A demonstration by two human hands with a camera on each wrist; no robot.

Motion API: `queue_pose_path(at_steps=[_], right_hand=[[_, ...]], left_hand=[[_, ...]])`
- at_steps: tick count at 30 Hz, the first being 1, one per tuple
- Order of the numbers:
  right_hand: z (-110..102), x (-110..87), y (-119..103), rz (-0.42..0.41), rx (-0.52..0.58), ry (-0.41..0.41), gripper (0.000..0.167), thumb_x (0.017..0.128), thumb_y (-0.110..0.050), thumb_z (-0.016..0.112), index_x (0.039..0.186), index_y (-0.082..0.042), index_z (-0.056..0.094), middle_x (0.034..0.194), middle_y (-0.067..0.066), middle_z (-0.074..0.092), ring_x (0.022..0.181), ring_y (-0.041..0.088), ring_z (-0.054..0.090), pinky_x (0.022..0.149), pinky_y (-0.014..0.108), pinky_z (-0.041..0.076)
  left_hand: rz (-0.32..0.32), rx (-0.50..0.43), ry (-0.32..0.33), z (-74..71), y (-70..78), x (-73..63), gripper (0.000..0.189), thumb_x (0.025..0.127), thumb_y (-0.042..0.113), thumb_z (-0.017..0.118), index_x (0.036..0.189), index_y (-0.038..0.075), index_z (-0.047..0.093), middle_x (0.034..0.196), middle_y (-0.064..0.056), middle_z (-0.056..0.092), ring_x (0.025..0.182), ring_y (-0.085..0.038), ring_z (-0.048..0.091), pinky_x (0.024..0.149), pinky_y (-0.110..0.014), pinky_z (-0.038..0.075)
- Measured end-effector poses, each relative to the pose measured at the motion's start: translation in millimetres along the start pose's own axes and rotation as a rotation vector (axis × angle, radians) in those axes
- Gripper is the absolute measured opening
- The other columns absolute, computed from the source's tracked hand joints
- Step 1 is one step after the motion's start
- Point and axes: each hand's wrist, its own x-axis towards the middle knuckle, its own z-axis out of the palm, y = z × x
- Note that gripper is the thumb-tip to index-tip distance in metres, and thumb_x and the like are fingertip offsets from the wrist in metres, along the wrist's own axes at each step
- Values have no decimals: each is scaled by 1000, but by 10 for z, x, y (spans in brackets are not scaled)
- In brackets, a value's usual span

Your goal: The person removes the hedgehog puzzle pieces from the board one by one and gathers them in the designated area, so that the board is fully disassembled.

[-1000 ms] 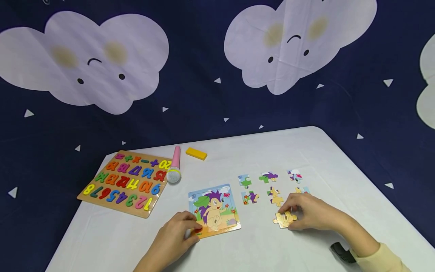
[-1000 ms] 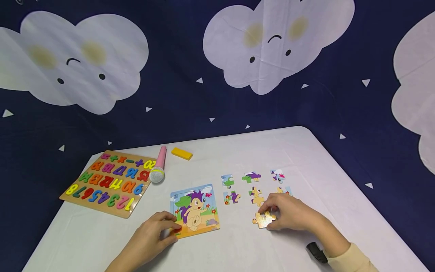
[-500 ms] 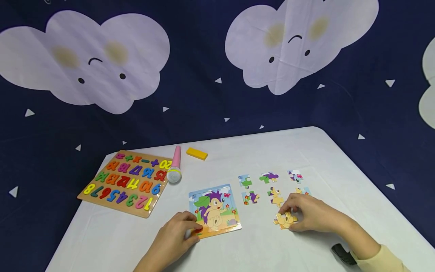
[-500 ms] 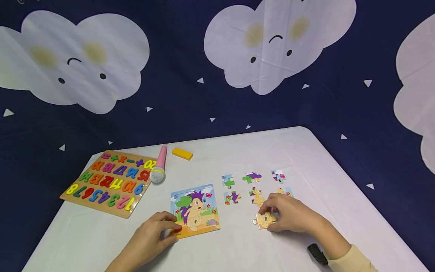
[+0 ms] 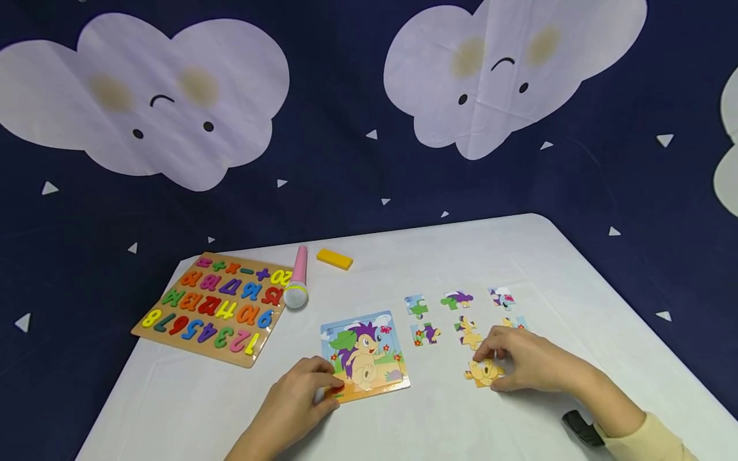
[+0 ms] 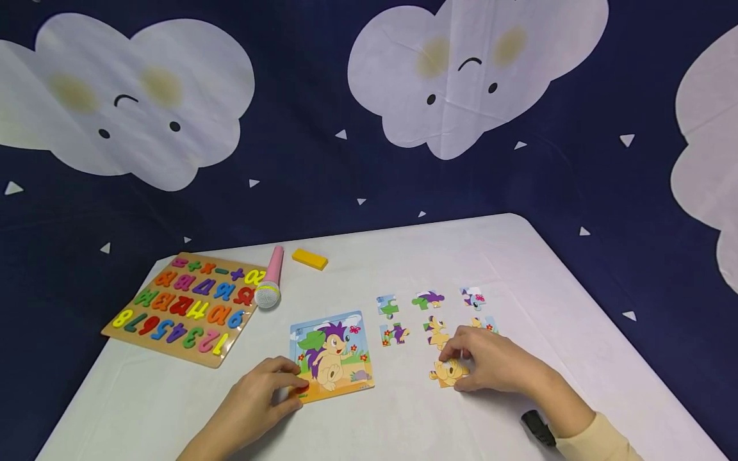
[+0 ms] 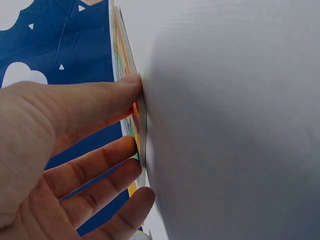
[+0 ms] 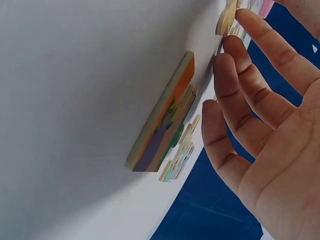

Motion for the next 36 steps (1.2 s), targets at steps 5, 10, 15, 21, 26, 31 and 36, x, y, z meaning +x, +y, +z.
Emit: queue_pose_path(at_steps=[5,10,15,21,26,31,36], right_hand=[[-35,18,-10,-7,17,12,36,78,-40,95,110,-35,78,103,-22,65,92,-1,56,79,25,51],[-84,92,-48,-19,13,26,28,85,-42,90,108,-31,79,99,-20,67,88,0,55,76,23,49],[-90,243,-163,-57,14,31,18,91,-33,86,107,-26,80,99,-16,69,88,2,59,77,25,54],[-20,497,-403,-90,-8,24,19,93,-27,84,111,-23,80,103,-13,72,91,6,64,78,26,56],[91,707,-647,-99,-32,-3,31,92,-28,85,121,-19,79,109,-10,73,97,10,66,83,30,58],[221,894,-890,-124,-25,-17,37,91,-29,86,125,-16,78,111,-6,73,98,11,66,84,30,57],[336,1071,-1109,-163,-46,-32,40,90,-29,87,126,-15,78,110,-4,72,92,11,64,80,27,55]], left_hand=[[9,10,-2,-6,-3,2,22,83,25,94,104,23,87,113,5,73,104,-13,67,88,-41,64],[25,6,-17,-24,-28,18,23,84,26,93,106,24,87,113,6,72,103,-11,65,89,-41,64],[40,-7,-5,-50,-74,41,29,82,27,94,110,22,85,115,6,70,105,-11,66,90,-41,64],[8,-6,24,-66,-138,68,64,76,34,99,133,17,75,136,-1,69,126,-24,69,102,-48,62],[-71,-80,-22,-76,-174,83,91,72,37,101,150,12,62,160,-12,56,146,-38,57,114,-60,52],[-122,-128,-76,-78,-213,89,104,73,42,100,159,10,52,169,-14,45,154,-41,47,119,-63,46],[-121,-169,-137,-89,-256,101,102,75,44,99,158,6,53,172,-13,41,157,-41,43,121,-65,42]])
